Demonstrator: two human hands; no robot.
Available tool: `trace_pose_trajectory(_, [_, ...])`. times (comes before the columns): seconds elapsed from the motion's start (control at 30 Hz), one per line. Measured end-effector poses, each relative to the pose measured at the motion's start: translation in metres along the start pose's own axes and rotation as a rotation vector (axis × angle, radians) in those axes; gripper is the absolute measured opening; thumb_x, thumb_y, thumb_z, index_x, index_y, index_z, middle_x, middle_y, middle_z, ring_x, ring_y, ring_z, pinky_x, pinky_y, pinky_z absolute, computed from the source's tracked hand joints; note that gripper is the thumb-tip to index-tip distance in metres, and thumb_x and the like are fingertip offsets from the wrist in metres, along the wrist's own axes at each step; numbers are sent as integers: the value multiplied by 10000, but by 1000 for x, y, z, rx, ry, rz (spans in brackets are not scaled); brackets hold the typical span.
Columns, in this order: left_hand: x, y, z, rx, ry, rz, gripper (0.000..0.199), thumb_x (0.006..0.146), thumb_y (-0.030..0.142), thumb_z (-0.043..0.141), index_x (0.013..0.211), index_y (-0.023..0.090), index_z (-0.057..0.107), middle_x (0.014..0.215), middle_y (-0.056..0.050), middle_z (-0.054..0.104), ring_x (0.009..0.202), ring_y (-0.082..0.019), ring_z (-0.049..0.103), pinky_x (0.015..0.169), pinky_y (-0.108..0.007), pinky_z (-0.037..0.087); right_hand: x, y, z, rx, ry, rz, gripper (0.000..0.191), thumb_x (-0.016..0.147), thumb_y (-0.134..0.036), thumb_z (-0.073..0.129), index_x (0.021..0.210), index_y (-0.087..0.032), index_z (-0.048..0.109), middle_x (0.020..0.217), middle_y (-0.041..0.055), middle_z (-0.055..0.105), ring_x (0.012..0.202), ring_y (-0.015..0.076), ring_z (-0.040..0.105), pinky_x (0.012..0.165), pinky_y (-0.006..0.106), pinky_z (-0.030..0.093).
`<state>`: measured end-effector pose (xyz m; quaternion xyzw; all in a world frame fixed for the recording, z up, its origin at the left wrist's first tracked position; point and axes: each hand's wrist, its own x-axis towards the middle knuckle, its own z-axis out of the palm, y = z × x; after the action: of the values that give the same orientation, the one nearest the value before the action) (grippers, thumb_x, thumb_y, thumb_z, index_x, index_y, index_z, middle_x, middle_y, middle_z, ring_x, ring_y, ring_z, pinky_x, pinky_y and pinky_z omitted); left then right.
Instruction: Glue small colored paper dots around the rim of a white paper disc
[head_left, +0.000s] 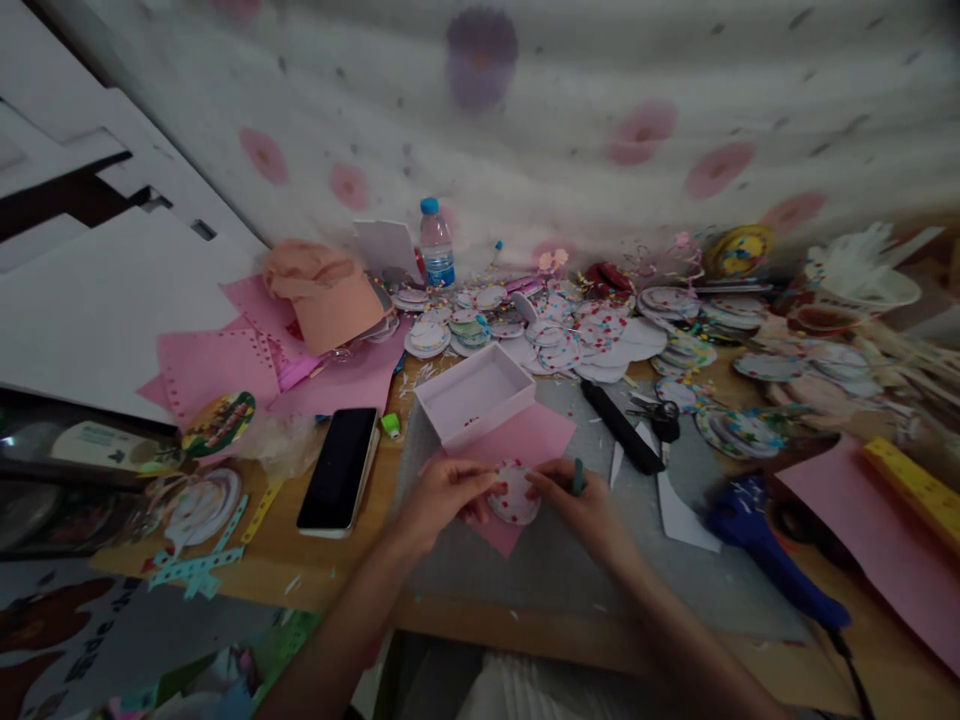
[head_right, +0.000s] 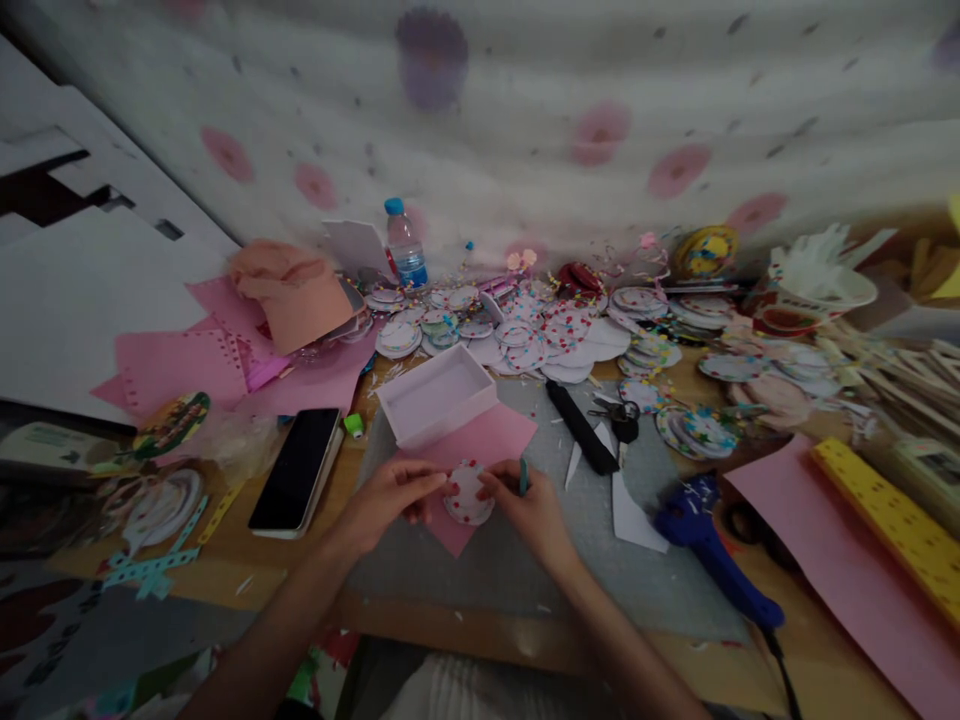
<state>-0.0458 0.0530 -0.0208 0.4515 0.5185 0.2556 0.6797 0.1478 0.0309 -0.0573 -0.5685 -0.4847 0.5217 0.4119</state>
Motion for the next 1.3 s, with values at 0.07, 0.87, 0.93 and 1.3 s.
trace_pose_trajectory(0.07, [-4,-1,-4,39,30,36,329,755,438,665,820,118,709,813,-84,721,465,-66,532,439,-186,337,-2,-2,-2,-42,19,8,345,774,-518,601,741,-181,664,638,32,653,575,159,568,544,271,429])
trace_pose_trajectory(0.87, [-29,4,-109,1334,990,23,520,767,509,567,1033,63,597,942,-194,637,937,-330,607,804,-382,454,-47,4,3,-591,304,-599,240,870,-228,458,1108,-225,477,1107,124,525,1048,290,529,886,481,442])
trace_pose_trajectory(0.93, [-28,6,-107,1343,1002,8,516,760,497,570,1026,56,596,939,-199,640,932,-331,612,792,-376,456,-51,1,24,-514,190,-598,245,875,-171,444,1107,-244,476,1124,108,512,1059,257,532,892,452,455])
trace_pose_trajectory(1.3, [-32,15,-119,1336,802,-73,590,764,536,559,1091,46,574,1033,-236,648,995,-348,616,813,-366,452,-66,11,62,-486,-324,-655,318,828,-48,407,1071,-234,494,1056,93,577,969,203,587,811,338,514])
